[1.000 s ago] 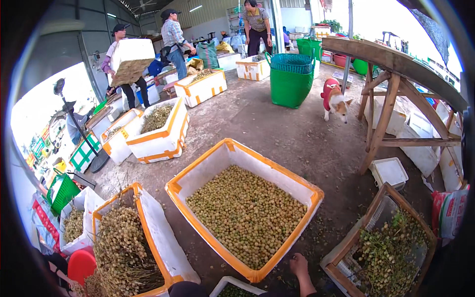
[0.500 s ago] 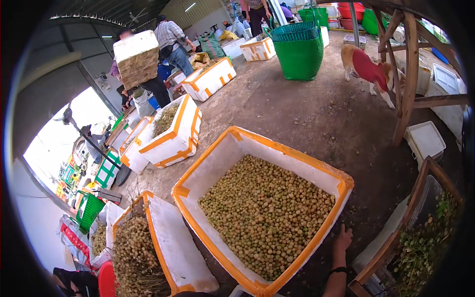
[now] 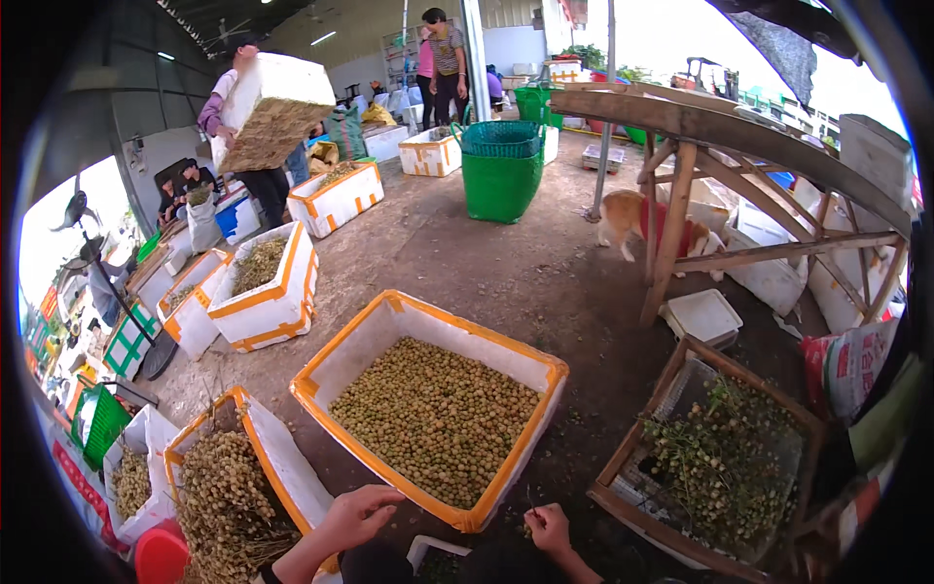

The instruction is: Picking individual longan fruits from their branches and sorting them into containers.

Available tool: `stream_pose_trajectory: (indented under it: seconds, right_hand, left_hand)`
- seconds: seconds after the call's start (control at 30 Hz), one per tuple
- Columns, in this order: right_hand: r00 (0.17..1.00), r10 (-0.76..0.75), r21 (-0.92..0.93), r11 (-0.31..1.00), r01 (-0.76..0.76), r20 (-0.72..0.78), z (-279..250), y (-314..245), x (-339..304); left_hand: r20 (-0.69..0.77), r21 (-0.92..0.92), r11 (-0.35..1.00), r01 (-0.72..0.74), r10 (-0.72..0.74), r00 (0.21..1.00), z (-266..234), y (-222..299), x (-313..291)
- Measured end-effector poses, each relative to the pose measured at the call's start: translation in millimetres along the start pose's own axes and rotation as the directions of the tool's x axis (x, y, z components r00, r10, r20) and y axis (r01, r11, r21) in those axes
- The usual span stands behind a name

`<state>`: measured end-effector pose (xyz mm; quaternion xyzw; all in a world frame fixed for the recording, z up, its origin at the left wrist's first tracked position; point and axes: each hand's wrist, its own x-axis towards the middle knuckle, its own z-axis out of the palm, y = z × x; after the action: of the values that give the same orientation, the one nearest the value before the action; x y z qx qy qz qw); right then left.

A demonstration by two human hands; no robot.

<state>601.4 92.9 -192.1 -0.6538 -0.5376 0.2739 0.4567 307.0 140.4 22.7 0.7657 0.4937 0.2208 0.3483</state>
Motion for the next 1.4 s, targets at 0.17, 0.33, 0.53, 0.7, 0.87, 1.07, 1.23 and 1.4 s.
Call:
stream_pose_trajectory:
  seconds: [0.17,0.33,0.53,0.7,0.87,1.07,1.23,1.4]
  right_hand:
    - [0.973,-0.208,0.304,0.925,0.228,-0.098,-72.0,-110.9,-14.3]
    - [0.907,-0.219,0.285,0.9,0.331,-0.36,-165.3,-176.5,-53.9]
    - [0.947,0.076,0.715,0.675,0.181,-0.312,-197.0,-195.8,-109.7]
    - [0.962,0.007,0.666,0.723,0.184,-0.274,-187.6,-173.8,-125.5]
    - [0.869,-0.206,0.237,0.91,0.339,-0.45,-195.3,-157.2,-122.7]
    - [0.927,-0.036,0.411,0.889,0.201,-0.374,-194.4,-142.7,-108.2]
    - [0.933,0.255,0.706,0.709,-0.003,-0.252,-184.0,-157.4,-88.2]
    - [0.983,0.164,0.829,0.537,-0.158,0.081,-177.9,-184.2,-82.8]
  left_hand:
    - [0.236,-0.526,0.839,0.143,-0.017,0.971,60.0,61.0,10.1]
    - [0.409,-0.765,0.601,0.231,0.177,0.895,139.9,151.8,-2.0]
    - [0.385,-0.886,0.373,0.275,0.26,0.885,171.6,173.0,-44.5]
    - [0.236,-0.834,0.545,0.081,0.221,0.946,195.0,171.6,-56.7]
    - [0.238,-0.877,0.474,0.071,0.303,0.923,230.0,167.3,-43.6]
    - [0.254,-0.943,0.299,0.146,0.365,0.896,238.4,160.3,-32.0]
    - [0.227,-0.962,0.206,0.179,0.237,0.945,213.5,140.3,-31.5]
    - [0.275,-0.961,0.031,0.274,0.057,0.96,164.6,117.6,-45.9]
